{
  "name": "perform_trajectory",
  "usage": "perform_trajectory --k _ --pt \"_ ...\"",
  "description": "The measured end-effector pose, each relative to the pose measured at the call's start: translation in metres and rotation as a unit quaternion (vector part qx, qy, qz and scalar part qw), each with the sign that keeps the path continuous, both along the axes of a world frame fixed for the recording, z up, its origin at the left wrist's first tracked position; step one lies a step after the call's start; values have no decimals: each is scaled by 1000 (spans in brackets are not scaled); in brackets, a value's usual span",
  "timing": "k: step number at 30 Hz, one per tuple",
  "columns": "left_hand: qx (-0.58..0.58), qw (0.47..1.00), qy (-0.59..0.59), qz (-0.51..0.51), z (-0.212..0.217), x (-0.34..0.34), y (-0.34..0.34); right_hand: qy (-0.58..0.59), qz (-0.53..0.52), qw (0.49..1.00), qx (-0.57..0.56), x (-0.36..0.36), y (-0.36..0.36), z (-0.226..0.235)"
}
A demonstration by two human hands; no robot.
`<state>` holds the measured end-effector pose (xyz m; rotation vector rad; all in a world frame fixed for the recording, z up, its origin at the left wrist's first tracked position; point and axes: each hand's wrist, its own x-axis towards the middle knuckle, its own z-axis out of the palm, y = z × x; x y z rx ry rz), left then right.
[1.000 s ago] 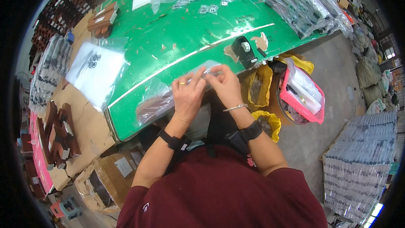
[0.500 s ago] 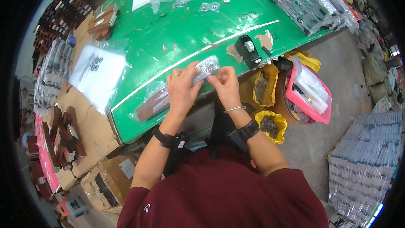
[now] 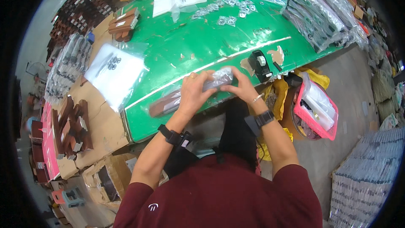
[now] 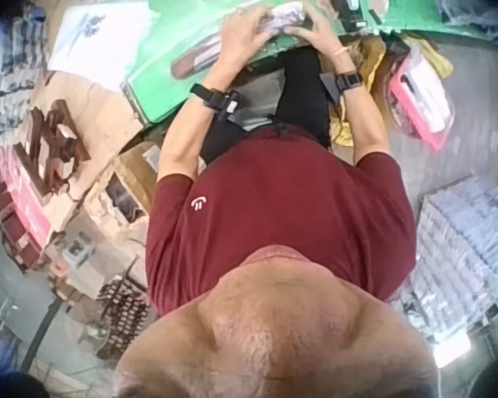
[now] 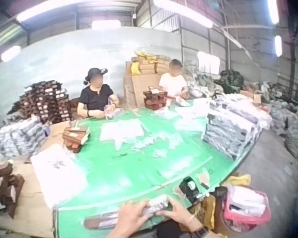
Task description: The person is packaging wooden furniture components into plastic bags and sealing them.
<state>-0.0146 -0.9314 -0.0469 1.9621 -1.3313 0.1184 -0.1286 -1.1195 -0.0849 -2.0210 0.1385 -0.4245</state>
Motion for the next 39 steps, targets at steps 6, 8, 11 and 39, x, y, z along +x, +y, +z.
perform_trajectory --k 6,8,11,39 --pt "-54 985 -114 -116 53 9 28 -176 -103 978 -33 -25 49 50" --pt "-27 984 -148 -92 58 14 55 -239 -108 931 -255 -26 73 52" --pt "126 956 -265 -7 34 44 109 -187 98 955 -207 -28 118 41" --pt "336 932 54 122 11 69 206 -69 -15 971 227 115 52 -23"
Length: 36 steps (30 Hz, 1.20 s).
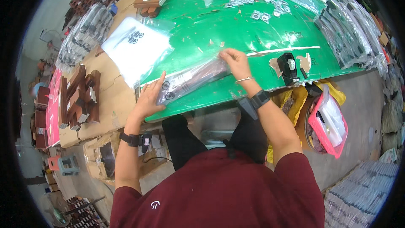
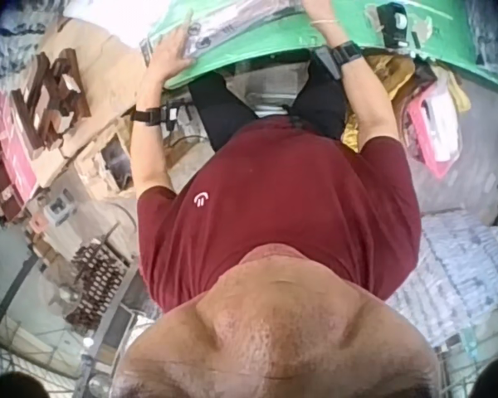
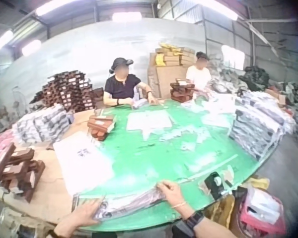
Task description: The person is packaging wooden furniture components into plastic bags and sealing them.
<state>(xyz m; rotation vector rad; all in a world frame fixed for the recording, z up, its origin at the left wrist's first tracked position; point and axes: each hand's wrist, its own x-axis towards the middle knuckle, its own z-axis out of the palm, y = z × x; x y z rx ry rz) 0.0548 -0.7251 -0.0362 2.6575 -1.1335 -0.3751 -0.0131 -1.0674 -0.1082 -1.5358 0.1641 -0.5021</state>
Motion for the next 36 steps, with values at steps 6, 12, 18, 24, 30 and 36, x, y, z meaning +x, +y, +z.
perform_trajectory --k 6,12,18,24,30,36 --pt "-12 1000 8 -26 -2 5 6 63 -67 996 -23 2 -2 -5" --pt "9 998 52 -19 -1 11 -5 80 -28 995 -57 -1 -10 -3" --pt "-263 960 -73 58 -26 8 -72 3 -86 994 -68 -3 5 1" --pt "-279 953 39 111 -23 25 -109 51 -97 987 -117 -12 7 12" --pt "-455 833 290 123 -40 44 -120 54 -13 998 30 -9 -2 19" --pt "-409 847 309 141 -29 49 -125 81 -33 993 76 -12 0 30"
